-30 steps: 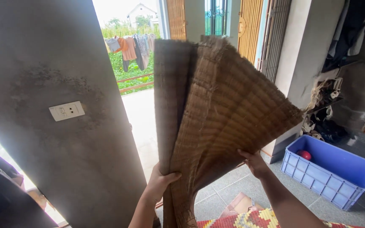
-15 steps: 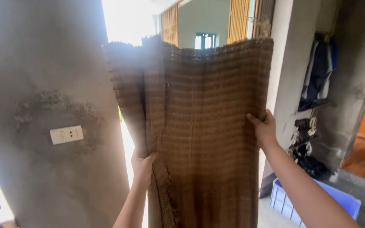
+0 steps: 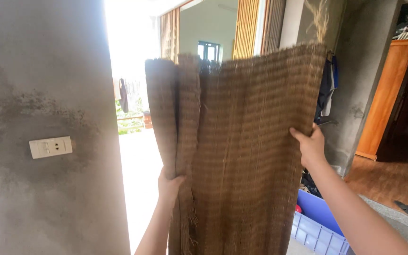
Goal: The person folds a maroon fabric cover over a scooter seat, then picks up and folds two large woven mats. The person places the folded mats against a wall and then returns to pick up another mat to fold it as well.
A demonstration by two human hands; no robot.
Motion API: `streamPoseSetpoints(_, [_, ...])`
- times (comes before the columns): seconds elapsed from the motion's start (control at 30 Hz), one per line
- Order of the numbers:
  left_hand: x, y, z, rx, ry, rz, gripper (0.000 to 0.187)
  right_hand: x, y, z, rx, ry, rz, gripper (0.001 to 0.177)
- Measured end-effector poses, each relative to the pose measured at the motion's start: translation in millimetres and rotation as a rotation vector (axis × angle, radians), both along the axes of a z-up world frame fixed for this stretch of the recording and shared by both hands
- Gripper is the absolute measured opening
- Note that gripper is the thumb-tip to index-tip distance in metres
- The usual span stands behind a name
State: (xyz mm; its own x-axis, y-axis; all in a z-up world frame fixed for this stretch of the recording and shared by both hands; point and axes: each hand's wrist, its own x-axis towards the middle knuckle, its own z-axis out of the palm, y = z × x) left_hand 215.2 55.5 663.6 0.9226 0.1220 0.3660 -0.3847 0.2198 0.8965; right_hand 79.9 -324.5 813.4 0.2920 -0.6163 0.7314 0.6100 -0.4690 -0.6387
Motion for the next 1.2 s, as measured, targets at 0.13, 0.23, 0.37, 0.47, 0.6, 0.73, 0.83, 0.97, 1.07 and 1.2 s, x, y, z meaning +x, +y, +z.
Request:
streamPoseSetpoints(0.13, [-5.7,1.2,-17.4,0.073,0.096,0.005,0.097,7.8,-7.3,-41.5,0.081,0.049,0.033,0.046])
streamPoseSetpoints(0.23, [-16.3,5.2,-11.6,0.168,0.094,0.053,0.108,2.3,-2.3,-51.3,0.077,0.047,0.005,0.044])
streamPoseSetpoints(0.37, [-49.4,9.3,2.5,0.255,0.015,0.234,0.117,-2.0,-6.3,-51.4,0.076,0.01,-0.028,0.041])
streamPoseSetpoints(0.47, [-49.8,7.5,-5.1,0.252,-0.151,0.333,0.096,-12.4,-29.1,-57.6,0.17,0.042,0.241,0.039])
streamPoseSetpoints(0.6, [-47.0,2.6,-12.6,0.373,-0.283,0.482,0.097,-14.2,-27.5,-57.2,0.119,0.048,0.246,0.039])
streamPoseSetpoints(0.73, [-36.7,0.7,-26.4,0.47,-0.492,0.544,0.077,-22.7,-21.2,-54.4,0.121,0.044,0.226,0.041])
streamPoseSetpoints(0.83, [-37.7,3.5,-25.8,0.473,-0.495,0.541,0.063,-26.8,-21.8,-57.8,0.141,0.069,0.223,0.039])
streamPoseSetpoints(0.97, [-31.5,-0.8,-26.1,0.433,-0.458,0.523,0.028,-25.4,-25.2,-68.8,0.172,0.037,0.225,0.041])
streamPoseSetpoints(1.07, [-32.6,-7.8,-18.8,0.422,-0.413,0.506,0.023,-22.9,-25.4,-75.2,0.189,0.047,0.208,0.041])
streamPoseSetpoints(1.2, [-43.6,-22.2,-10.5,0.418,-0.429,0.547,0.023,-28.5,-12.8,-77.8,0.203,0.033,0.249,0.04])
